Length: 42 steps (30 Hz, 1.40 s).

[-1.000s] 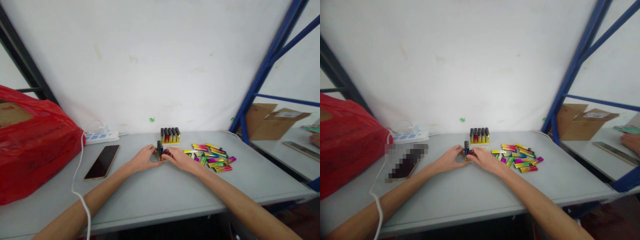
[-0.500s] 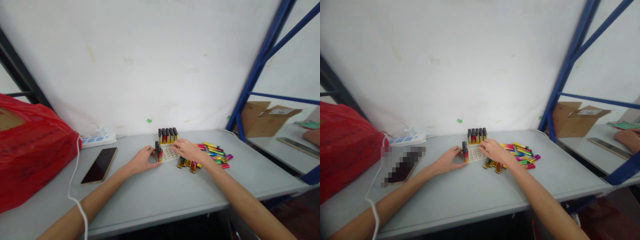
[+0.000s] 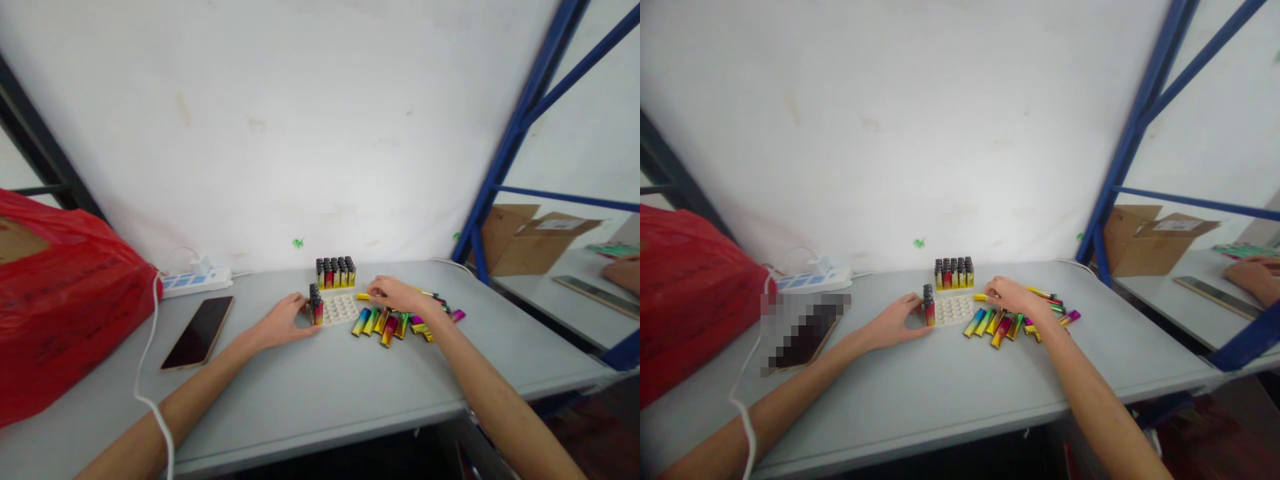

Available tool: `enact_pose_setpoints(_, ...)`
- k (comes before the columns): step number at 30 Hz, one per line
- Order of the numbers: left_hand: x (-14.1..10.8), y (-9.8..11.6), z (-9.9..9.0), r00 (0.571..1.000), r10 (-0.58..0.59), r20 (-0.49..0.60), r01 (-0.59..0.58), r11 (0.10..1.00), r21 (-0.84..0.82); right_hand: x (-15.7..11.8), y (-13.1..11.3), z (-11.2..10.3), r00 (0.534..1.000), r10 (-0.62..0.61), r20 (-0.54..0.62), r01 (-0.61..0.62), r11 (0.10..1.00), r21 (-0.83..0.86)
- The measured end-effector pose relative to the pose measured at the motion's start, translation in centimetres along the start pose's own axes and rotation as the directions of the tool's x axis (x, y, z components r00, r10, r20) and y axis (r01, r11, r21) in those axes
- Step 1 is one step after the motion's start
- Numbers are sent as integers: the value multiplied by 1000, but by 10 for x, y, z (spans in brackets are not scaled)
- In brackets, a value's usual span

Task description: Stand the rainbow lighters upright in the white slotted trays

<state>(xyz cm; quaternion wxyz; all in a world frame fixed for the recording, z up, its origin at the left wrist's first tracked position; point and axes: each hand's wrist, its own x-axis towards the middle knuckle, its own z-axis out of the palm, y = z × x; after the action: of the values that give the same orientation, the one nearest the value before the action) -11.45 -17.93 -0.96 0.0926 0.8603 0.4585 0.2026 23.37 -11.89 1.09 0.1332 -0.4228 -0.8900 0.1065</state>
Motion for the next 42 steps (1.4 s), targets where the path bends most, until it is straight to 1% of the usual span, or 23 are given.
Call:
enact_pose_setpoints(2, 0, -1, -1, 1000, 1, 10, -1, 1000, -6, 2, -2, 1, 992, -14, -124, 16, 1000, 13)
enact_pose_setpoints(5, 0, -4, -3, 1000, 11, 16, -11, 1000, -9, 5, -3, 2, 969, -6, -248, 34, 993, 110)
enact_pose_setpoints(7, 0, -7, -5, 1000, 22, 19, -22, 1000, 2, 9, -5, 4, 950, 25, -310, 57, 966, 253)
enact_pose_setpoints(8, -1, -9, -6, 999, 25, 20, -26, 1000, 8, 12, -7, 6, 943, 58, -329, 68, 930, 360)
enact_pose_setpoints(9, -1, -10, -6, 999, 27, 20, -27, 1000, 11, 14, -10, 8, 937, 104, -333, 74, 873, 482)
enact_pose_setpoints(10, -1, -11, -7, 999, 28, 21, -28, 1000, 12, 17, -14, 11, 933, 159, -324, 76, 792, 606)
enact_pose_setpoints(12, -2, -12, -8, 999, 32, 23, -32, 999, 10, 21, -23, 16, 922, 258, -287, 85, 591, 803)
enact_pose_setpoints(14, -2, -12, -7, 999, 37, 25, -37, 999, 10, 23, -33, 20, 913, 319, -254, 106, 416, 903)
enact_pose_setpoints(15, -2, -12, -7, 999, 40, 24, -41, 999, 8, 23, -37, 21, 913, 331, -236, 112, 352, 929)
enact_pose_setpoints(17, -2, -9, -5, 999, 49, 12, -49, 999, -1, 23, -46, 21, 927, 316, -201, 116, 267, 957)
enact_pose_setpoints(21, -3, -1, 2, 998, 52, -24, -53, 999, -8, 19, -58, 20, 953, 262, -155, 117, 154, 981)
enact_pose_setpoints(23, -3, 3, 5, 999, 40, -35, -40, 999, 3, 19, -62, 21, 962, 247, -116, 91, 110, 990)
enact_pose_setpoints(24, -2, 4, 7, 999, 34, -40, -34, 999, 9, 19, -64, 22, 967, 234, -103, 81, 104, 991)
enact_pose_setpoints(26, -2, 7, 9, 998, 32, -45, -32, 999, 13, 20, -67, 25, 973, 208, -101, 74, 131, 989)
enact_pose_setpoints(27, -2, 7, 9, 998, 35, -45, -35, 999, 11, 21, -68, 27, 974, 203, -103, 69, 170, 983)
enact_pose_setpoints(28, -2, 8, 9, 998, 39, -42, -38, 999, 7, 22, -69, 29, 972, 209, -108, 59, 226, 972)
enact_pose_setpoints(29, -2, 8, 9, 998, 42, -39, -42, 999, 2, 23, -69, 31, 966, 229, -123, 49, 306, 951)
enact_pose_setpoints(30, -2, 7, 9, 998, 45, -36, -45, 999, -4, 25, -69, 33, 953, 257, -158, 41, 408, 912)
enact_pose_setpoints(32, -2, 6, 9, 998, 50, -31, -50, 999, -14, 26, -69, 37, 915, 297, -274, 30, 625, 780)
enact_pose_setpoints(33, -2, 5, 8, 998, 51, -27, -51, 999, -18, 26, -69, 38, 892, 301, -337, 25, 712, 702)
enact_pose_setpoints(34, -1, 5, 8, 998, 52, -23, -53, 998, -22, 26, -70, 40, 872, 298, -388, 17, 774, 633)
enact_pose_setpoints(36, -1, 3, 7, 998, 55, -13, -55, 998, -31, 27, -71, 42, 849, 296, -437, -8, 835, 550)
enact_pose_setpoints(42, -1, -2, -1, 998, 52, 42, -48, 996, -70, 27, -75, 45, 824, 318, -469, -56, 869, 491)
